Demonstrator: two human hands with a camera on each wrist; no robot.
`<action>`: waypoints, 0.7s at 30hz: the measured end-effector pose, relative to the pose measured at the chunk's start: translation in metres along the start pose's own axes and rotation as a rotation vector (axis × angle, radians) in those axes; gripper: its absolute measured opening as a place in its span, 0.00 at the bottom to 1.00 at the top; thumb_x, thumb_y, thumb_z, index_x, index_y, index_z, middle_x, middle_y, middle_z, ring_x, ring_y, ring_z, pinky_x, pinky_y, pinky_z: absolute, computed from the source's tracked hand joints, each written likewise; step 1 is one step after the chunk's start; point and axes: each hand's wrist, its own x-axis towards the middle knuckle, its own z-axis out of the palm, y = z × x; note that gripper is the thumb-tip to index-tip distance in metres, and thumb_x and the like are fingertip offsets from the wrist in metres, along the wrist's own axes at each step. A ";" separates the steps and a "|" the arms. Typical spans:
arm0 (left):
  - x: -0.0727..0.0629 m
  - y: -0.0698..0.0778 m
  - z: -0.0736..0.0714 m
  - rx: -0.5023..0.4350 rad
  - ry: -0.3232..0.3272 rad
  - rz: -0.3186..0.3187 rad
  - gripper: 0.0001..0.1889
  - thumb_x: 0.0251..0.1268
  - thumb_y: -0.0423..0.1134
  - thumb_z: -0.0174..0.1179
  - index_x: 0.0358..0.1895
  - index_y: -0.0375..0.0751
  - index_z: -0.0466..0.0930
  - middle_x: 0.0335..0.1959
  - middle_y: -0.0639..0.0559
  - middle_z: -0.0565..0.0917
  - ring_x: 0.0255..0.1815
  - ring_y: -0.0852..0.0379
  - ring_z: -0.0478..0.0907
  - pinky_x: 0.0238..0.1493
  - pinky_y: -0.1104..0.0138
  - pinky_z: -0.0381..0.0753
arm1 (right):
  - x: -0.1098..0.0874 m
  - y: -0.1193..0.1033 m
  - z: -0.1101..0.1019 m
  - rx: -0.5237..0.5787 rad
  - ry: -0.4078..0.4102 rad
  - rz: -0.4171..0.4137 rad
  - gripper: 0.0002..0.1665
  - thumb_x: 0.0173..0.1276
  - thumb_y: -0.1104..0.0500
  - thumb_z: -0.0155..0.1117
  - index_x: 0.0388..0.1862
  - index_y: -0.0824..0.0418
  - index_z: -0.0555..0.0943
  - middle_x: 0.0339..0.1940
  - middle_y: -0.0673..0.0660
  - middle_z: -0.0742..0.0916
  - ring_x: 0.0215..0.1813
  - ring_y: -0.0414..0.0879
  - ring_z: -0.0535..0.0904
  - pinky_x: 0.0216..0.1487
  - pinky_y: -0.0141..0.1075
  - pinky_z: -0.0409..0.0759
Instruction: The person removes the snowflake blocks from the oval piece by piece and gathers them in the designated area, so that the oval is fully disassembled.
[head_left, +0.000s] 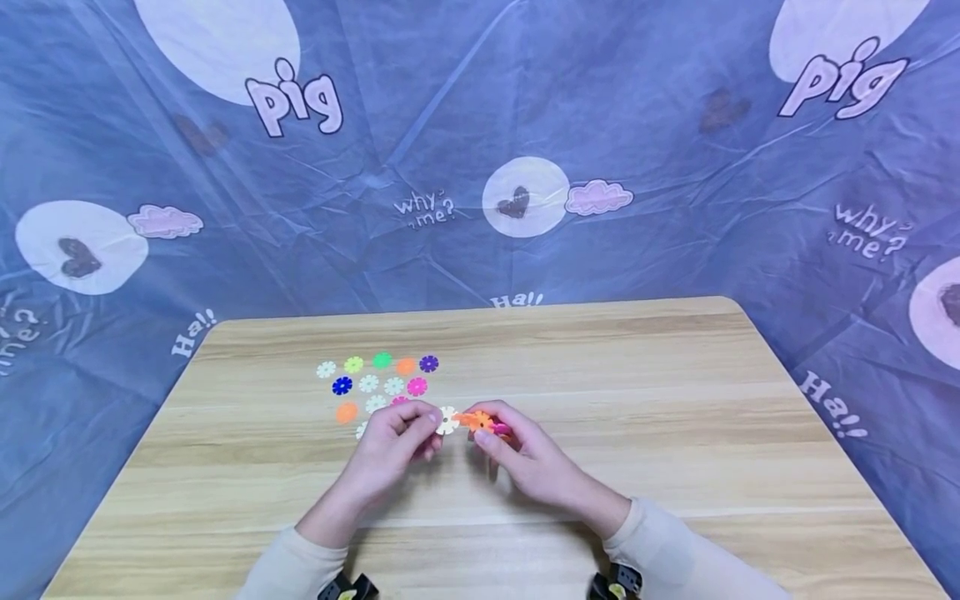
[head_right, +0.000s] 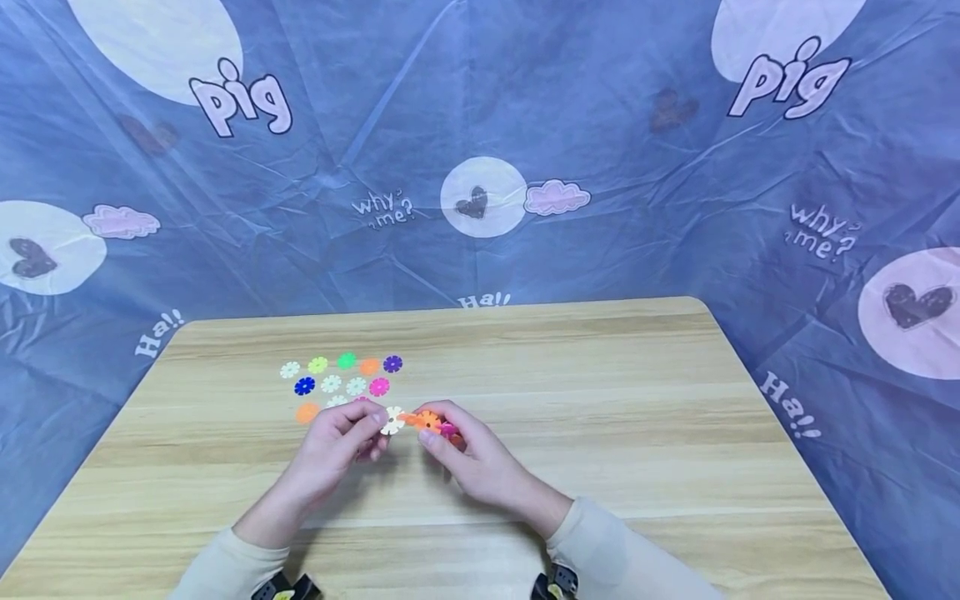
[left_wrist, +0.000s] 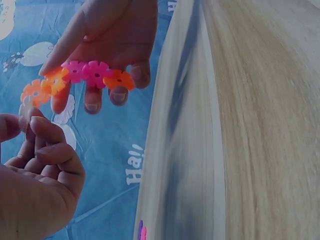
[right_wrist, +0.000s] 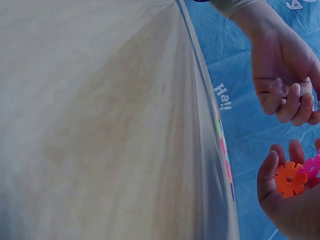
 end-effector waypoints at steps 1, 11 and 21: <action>0.000 0.001 0.001 0.004 0.001 -0.004 0.14 0.76 0.39 0.56 0.44 0.27 0.81 0.29 0.42 0.82 0.26 0.59 0.77 0.32 0.67 0.82 | 0.000 -0.001 0.000 0.000 -0.005 0.007 0.18 0.80 0.53 0.54 0.65 0.50 0.73 0.47 0.65 0.83 0.38 0.64 0.80 0.38 0.47 0.84; 0.002 0.004 0.008 -0.255 0.089 -0.134 0.14 0.67 0.36 0.66 0.40 0.24 0.82 0.21 0.52 0.81 0.17 0.64 0.72 0.16 0.76 0.69 | 0.001 -0.007 0.003 -0.066 0.012 0.034 0.21 0.77 0.51 0.60 0.66 0.43 0.72 0.48 0.58 0.83 0.44 0.50 0.81 0.45 0.39 0.82; -0.001 0.006 0.013 -0.297 0.135 -0.075 0.13 0.67 0.34 0.66 0.36 0.23 0.79 0.16 0.53 0.77 0.12 0.63 0.64 0.14 0.74 0.62 | 0.003 -0.010 0.006 -0.037 -0.003 0.039 0.16 0.78 0.51 0.57 0.62 0.45 0.73 0.39 0.63 0.82 0.31 0.64 0.79 0.29 0.43 0.83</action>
